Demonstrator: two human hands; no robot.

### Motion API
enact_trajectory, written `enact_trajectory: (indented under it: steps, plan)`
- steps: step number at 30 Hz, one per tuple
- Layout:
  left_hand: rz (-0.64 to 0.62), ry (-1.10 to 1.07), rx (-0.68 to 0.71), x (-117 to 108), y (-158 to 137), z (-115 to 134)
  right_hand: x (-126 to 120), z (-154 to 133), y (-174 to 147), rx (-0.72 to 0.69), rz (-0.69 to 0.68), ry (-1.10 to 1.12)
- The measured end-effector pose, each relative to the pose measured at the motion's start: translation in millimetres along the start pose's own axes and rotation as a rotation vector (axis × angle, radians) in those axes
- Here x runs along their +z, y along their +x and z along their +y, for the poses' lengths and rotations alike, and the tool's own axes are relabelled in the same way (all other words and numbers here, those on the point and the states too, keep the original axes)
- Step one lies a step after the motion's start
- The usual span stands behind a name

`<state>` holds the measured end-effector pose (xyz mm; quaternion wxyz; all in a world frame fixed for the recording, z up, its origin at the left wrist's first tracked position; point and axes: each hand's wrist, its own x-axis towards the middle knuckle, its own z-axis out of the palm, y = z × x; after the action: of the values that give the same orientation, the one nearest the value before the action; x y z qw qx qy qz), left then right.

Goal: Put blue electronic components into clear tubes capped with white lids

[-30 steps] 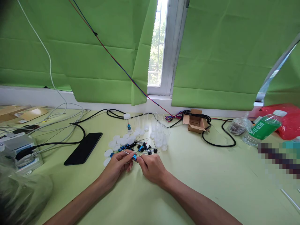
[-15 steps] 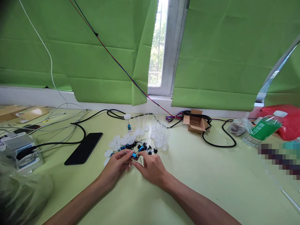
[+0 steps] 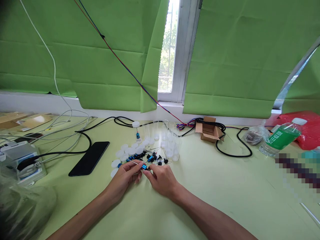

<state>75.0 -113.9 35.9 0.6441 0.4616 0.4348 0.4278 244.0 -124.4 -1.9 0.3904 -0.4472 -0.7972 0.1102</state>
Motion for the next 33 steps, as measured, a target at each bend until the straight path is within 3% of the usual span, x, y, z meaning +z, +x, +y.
enact_trajectory:
  steps: [15, 22, 33]
  plan:
    - [-0.025, 0.003, 0.008, -0.9, 0.5, -1.7, 0.1, 1.3, 0.4, -0.023, -0.035, -0.033]
    - [0.032, -0.023, -0.005, -1.7, 1.5, -2.8, 1.8, 1.3, -1.7, 0.088, 0.008, 0.016]
    - [0.014, -0.014, 0.014, 0.8, -0.1, 0.1, 3.1, 5.7, -1.2, 0.028, -0.030, 0.014]
